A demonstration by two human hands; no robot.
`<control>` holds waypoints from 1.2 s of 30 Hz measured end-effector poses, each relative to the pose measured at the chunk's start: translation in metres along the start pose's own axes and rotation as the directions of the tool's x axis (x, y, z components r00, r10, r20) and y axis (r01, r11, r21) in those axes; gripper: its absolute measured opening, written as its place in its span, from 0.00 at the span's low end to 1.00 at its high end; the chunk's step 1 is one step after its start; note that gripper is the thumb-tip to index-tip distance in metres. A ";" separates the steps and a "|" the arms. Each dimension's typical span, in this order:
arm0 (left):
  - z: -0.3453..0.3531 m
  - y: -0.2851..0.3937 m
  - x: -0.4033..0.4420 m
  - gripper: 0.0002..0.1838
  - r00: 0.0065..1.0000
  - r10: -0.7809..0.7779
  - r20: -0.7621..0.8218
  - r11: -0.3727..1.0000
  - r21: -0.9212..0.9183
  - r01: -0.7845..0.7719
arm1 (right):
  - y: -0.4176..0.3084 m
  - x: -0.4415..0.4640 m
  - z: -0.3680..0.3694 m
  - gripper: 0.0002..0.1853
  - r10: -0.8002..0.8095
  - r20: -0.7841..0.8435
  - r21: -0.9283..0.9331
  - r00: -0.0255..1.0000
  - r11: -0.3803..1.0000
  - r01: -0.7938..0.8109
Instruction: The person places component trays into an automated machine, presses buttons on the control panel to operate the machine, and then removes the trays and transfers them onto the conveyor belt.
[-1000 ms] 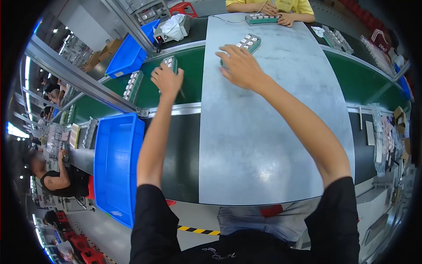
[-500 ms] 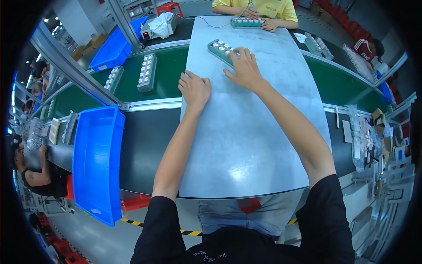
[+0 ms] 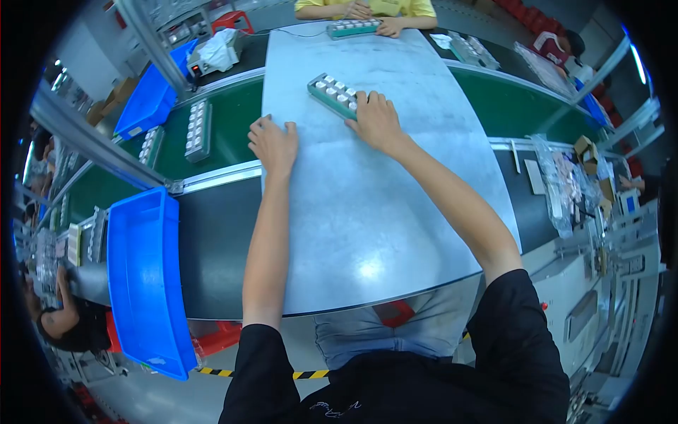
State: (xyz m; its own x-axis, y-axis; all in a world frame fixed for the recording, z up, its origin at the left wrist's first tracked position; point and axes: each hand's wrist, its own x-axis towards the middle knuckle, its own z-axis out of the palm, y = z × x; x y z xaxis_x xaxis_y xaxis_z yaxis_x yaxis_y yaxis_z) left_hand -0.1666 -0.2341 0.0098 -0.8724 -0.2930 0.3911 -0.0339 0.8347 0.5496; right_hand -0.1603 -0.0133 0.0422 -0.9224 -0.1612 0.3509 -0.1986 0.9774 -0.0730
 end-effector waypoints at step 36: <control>0.068 -0.094 0.088 0.33 0.988 0.068 0.142 0.939 0.325 -0.112 | 0.108 -0.435 -0.290 0.46 0.756 0.036 0.498 0.654 0.554 -0.668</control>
State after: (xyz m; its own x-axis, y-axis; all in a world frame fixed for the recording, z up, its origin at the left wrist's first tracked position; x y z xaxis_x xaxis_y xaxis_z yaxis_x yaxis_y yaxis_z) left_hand -0.2735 -0.3060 -0.0578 -0.9330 -0.1662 0.3193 -0.0929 0.9681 0.2326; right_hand 0.3157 0.2023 0.1528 -0.7653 0.6282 0.1405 0.3409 0.5807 -0.7393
